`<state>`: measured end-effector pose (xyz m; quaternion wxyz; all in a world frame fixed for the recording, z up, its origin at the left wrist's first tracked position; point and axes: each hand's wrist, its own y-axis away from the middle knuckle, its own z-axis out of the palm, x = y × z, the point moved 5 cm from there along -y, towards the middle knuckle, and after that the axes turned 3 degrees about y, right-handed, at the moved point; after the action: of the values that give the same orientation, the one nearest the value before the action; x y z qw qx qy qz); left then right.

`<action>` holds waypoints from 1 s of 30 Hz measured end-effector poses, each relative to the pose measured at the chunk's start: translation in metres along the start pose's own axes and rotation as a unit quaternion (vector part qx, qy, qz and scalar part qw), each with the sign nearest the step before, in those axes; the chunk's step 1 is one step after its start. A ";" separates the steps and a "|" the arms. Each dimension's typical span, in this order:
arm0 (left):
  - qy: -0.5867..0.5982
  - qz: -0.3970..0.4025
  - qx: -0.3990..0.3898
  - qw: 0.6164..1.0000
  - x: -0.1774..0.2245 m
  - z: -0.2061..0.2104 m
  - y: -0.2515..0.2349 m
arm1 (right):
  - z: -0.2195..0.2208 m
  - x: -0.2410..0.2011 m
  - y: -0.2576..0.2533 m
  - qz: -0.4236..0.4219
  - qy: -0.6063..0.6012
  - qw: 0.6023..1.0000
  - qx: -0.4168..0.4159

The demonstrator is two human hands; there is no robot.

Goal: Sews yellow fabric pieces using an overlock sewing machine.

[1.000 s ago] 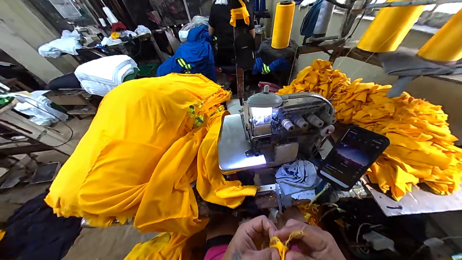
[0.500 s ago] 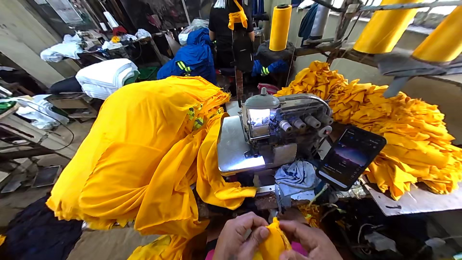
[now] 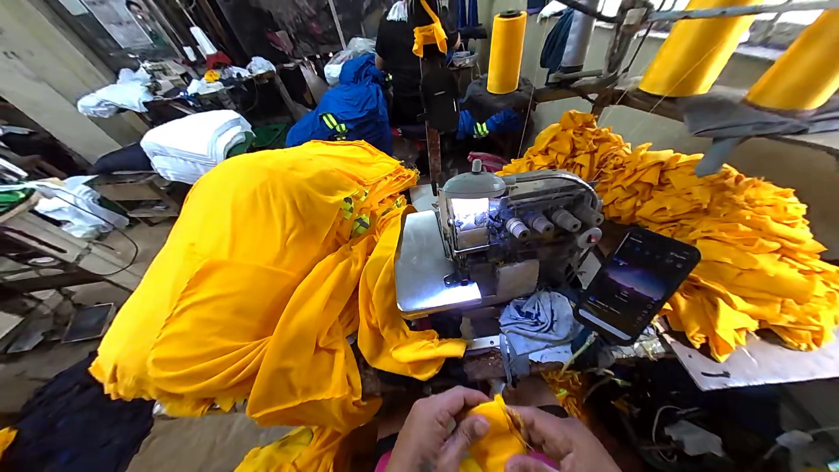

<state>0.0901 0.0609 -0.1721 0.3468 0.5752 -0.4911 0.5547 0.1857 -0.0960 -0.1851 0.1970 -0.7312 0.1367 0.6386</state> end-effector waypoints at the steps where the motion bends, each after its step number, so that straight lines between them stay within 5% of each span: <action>1: -0.008 0.005 0.006 1.000 -0.002 -0.001 0.000 | -0.001 0.002 0.001 0.016 -0.007 1.000 -0.008; 9: 0.021 -0.033 0.059 0.997 -0.008 -0.002 0.001 | -0.003 0.013 0.002 0.048 0.035 0.996 -0.067; 14: 0.043 -0.036 0.035 0.998 -0.010 0.008 0.000 | -0.004 0.016 -0.004 -0.032 0.032 0.999 0.013; 20: -0.259 0.082 0.133 0.953 0.019 0.009 0.015 | -0.006 0.017 -0.002 -0.027 0.040 0.998 0.046; 30: -0.234 0.010 0.033 0.972 0.004 0.028 0.018 | 0.000 0.016 0.005 -0.010 0.036 0.998 0.046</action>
<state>0.0814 0.0283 -0.1744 0.1970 0.6952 -0.5459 0.4241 0.1857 -0.0996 -0.2015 0.2319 -0.7452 0.1658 0.6029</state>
